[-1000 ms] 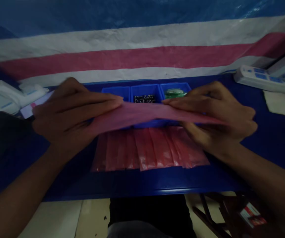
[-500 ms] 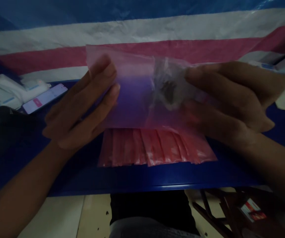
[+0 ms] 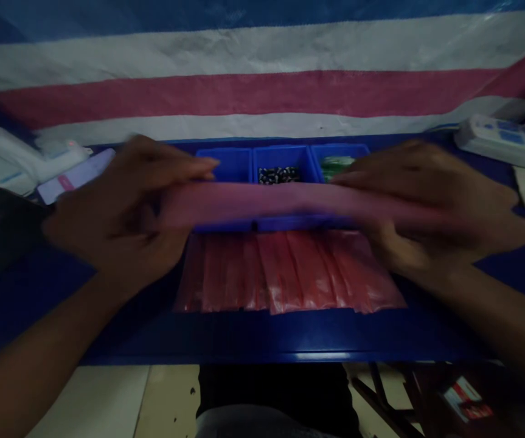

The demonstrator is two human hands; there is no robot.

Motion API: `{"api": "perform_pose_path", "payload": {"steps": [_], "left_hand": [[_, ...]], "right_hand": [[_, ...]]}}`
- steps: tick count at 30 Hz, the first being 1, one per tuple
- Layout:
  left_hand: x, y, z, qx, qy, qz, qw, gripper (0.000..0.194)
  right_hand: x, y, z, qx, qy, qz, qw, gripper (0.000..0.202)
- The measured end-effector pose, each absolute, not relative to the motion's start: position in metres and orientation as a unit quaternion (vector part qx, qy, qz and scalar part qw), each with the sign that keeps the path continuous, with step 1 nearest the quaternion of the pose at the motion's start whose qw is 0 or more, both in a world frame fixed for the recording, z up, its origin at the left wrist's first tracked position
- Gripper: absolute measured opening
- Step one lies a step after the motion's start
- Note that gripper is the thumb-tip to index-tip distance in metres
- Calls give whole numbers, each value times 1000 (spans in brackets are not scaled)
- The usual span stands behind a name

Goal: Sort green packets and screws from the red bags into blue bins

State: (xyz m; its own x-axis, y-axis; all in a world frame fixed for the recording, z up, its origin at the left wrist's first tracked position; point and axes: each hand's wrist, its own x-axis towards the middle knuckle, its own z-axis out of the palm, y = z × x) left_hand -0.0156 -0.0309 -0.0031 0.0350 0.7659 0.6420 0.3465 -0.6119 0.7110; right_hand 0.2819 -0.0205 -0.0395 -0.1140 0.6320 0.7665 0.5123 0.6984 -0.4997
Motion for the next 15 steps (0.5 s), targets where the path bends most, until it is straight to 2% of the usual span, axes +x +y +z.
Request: {"api": "perform_pose_path", "payload": {"steps": [1, 2, 6, 9, 12, 15], "left_hand": [[-13, -30, -6, 700, 390, 566, 193, 16], [-9, -29, -9, 706, 380, 561, 208, 17], [3, -24, -20, 681, 337, 591, 272, 42], [6, -21, -23, 633, 325, 626, 321, 53], [8, -21, -19, 566, 353, 621, 411, 53], [11, -22, -10, 522, 380, 596, 478, 44]], "right_hand": [[279, -21, -37, -363, -738, 51, 567, 23], [276, -22, -36, -346, -730, 65, 587, 21], [264, -27, -29, -333, -706, 190, 596, 34], [258, -34, -23, -321, -690, 252, 598, 36], [256, -39, -18, -339, -651, 327, 596, 30], [255, -39, -17, -353, -606, 396, 592, 30]]}}
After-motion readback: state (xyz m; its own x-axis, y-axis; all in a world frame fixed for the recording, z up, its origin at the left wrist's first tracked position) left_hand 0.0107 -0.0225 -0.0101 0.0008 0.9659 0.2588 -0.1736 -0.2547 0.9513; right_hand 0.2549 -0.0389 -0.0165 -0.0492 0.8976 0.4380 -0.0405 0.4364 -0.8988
